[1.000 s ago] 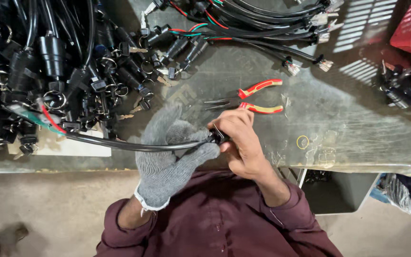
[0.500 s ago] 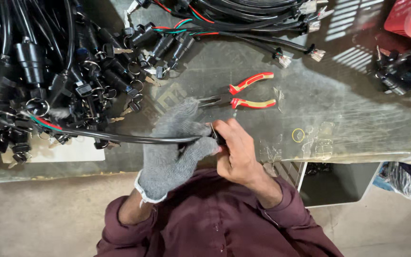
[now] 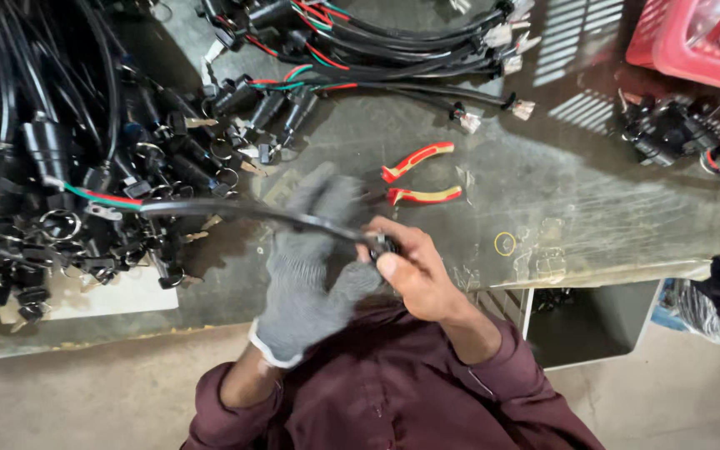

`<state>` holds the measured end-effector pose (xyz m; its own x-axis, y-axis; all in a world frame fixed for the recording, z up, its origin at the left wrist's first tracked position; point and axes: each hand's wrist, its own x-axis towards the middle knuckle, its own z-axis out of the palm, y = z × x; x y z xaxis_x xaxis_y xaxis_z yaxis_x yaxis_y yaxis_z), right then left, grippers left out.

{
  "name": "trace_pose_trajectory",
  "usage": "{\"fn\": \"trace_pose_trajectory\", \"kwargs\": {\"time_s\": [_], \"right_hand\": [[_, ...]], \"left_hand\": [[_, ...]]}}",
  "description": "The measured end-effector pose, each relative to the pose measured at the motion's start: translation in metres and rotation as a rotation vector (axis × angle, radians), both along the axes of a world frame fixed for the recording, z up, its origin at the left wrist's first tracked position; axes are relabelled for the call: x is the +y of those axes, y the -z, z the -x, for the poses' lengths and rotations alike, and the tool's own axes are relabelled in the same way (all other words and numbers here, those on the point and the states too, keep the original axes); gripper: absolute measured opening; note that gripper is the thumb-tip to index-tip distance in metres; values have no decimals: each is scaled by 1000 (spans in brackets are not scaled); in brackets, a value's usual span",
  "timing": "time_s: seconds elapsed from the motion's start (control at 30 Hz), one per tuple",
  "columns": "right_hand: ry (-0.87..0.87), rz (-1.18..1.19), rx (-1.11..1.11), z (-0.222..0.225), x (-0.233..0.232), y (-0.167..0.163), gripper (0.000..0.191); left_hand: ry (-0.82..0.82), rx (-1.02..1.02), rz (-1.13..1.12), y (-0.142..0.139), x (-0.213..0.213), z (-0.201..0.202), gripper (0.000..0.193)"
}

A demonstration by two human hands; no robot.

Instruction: The person works at a factory bench covered with black cable assemblies, using pliers to cut and strip the ends of wires and to crimp or seat connectors on a cable. They handle one cable at a time, pulling wires taut and setting processed cables aside with the growing pile of finished assemblies.

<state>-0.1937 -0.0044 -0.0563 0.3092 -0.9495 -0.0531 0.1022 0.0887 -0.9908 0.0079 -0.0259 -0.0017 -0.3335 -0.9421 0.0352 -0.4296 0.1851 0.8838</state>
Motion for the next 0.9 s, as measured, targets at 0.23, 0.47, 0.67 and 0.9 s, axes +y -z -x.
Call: {"fn": "trace_pose_trajectory", "kwargs": {"time_s": [0.23, 0.47, 0.67, 0.9], "right_hand": [[-56, 189, -37, -14, -21, -21, 30], [-475, 87, -264, 11, -10, -3, 50], [-326, -219, -539, -5, 10, 46, 44], [397, 94, 4, -27, 17, 48, 37]], "left_hand": [[122, 153, 185, -3, -10, -8, 31], [422, 497, 137, -7, -20, -20, 24], [202, 599, -37, -9, -13, 0, 12], [80, 513, 20, -8, -16, 13, 29]]}}
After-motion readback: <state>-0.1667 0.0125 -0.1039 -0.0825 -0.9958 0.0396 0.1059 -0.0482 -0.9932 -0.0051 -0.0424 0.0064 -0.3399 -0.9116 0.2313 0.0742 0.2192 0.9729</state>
